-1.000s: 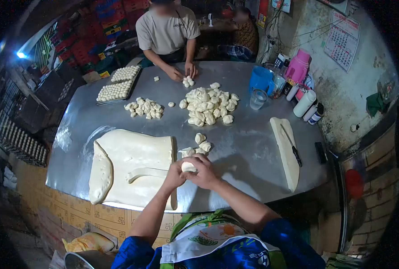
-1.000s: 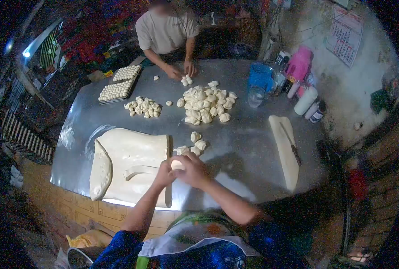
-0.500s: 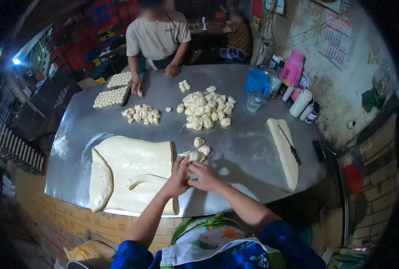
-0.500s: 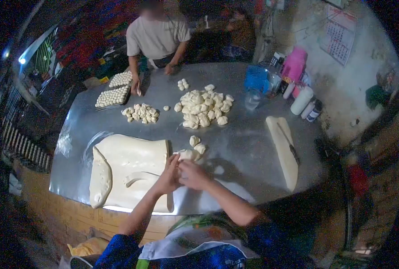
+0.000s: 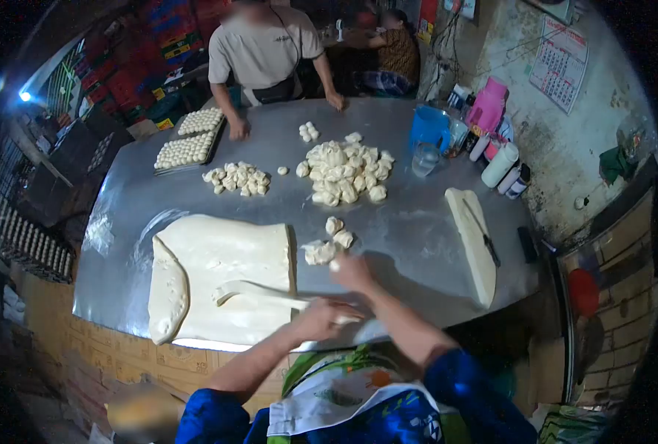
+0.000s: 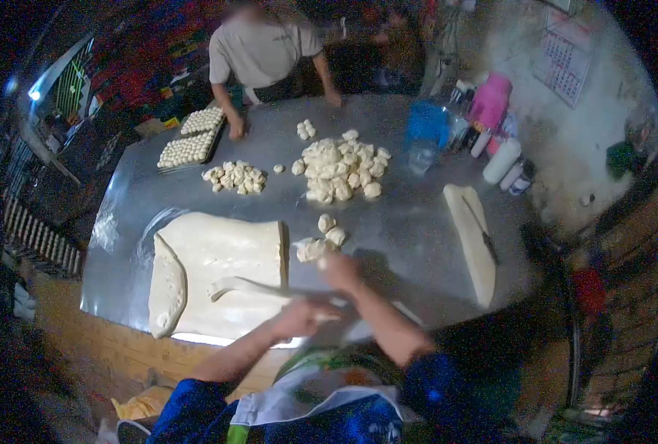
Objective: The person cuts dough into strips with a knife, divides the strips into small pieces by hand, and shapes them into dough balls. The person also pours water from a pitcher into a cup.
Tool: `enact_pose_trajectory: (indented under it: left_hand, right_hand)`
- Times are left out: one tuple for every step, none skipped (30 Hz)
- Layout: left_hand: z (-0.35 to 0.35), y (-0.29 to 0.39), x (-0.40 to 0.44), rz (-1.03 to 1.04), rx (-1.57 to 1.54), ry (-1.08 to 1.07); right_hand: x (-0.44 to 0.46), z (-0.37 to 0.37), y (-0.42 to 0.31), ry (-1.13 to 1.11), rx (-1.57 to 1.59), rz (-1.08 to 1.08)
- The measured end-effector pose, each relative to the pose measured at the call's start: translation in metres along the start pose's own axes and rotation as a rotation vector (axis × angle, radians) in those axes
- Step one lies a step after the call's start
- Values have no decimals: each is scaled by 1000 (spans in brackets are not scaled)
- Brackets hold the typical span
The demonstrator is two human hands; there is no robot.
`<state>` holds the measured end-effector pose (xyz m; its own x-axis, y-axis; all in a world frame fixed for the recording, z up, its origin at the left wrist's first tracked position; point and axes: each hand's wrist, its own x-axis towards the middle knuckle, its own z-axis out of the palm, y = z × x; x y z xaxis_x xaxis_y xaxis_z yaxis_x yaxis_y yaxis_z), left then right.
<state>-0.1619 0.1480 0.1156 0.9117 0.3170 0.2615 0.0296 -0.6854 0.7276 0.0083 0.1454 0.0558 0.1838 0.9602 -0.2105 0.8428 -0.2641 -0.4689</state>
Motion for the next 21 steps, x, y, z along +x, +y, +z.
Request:
enact_pose_trajectory:
  left_hand:
    - [4, 19, 9, 216, -68, 13]
    - [-8, 15, 15, 216, -47, 35]
    - [-24, 9, 20, -82, -208, 179]
    - [-29, 8, 13, -399, -391, 301]
    - [-17, -17, -1, -331, -182, 498]
    - [-14, -27, 2, -278, -73, 598]
    - [-11, -37, 5, -235, 43, 700]
    - [-20, -24, 13, -119, 152, 663]
    - [-20, -19, 11, -70, 207, 641]
    - [-19, -15, 10, -19, 261, 621]
    - [-21, -24, 6, -190, 186, 506]
    - [-23, -34, 2, -356, 107, 384]
    - [-23, -44, -1, -519, 24, 257]
    - [-24, -48, 0, -678, -59, 124]
    - [-15, -43, 7, -537, -104, 246]
    - [-2, -37, 17, -396, -150, 365]
    - [-4, -15, 33, -402, -150, 362]
    - [-15, 19, 53, -279, -157, 399]
    - [-21, 37, 64, -149, -163, 442]
    - [-18, 35, 64, -149, -165, 447]
    - [-14, 27, 65, -183, -191, 459]
  right_hand:
    - [-12, 15, 3, 131, 48, -52]
    - [-4, 15, 7, 289, 76, -132]
    - [7, 8, 8, 451, 108, -218]
    - [0, 13, 11, 514, 136, -241]
    - [-7, 16, 11, 577, 163, -264]
    - [-17, 1, 6, 407, 242, -327]
    - [-18, -22, -4, 249, 316, -398]
    - [-25, -37, -14, 81, 397, -459]
    - [-33, -39, -19, -96, 481, -514]
    - [-35, -36, -21, -102, 485, -519]
    - [-35, -36, -24, -37, 473, -514]
    - [-35, -35, -27, 31, 463, -506]
    - [-36, -35, -27, 101, 453, -492]
    - [-35, -37, -26, 172, 445, -477]
    - [-33, -40, -21, 265, 485, -550]
    - [-32, -43, -12, 356, 525, -622]
    - [-35, -58, -6, 353, 530, -620]
    - [-44, -81, -2, 459, 519, -690]
    - [-48, -94, 0, 567, 499, -766]
    - [-48, -95, 0, 563, 494, -768]
    - [-48, -94, -1, 549, 473, -718]
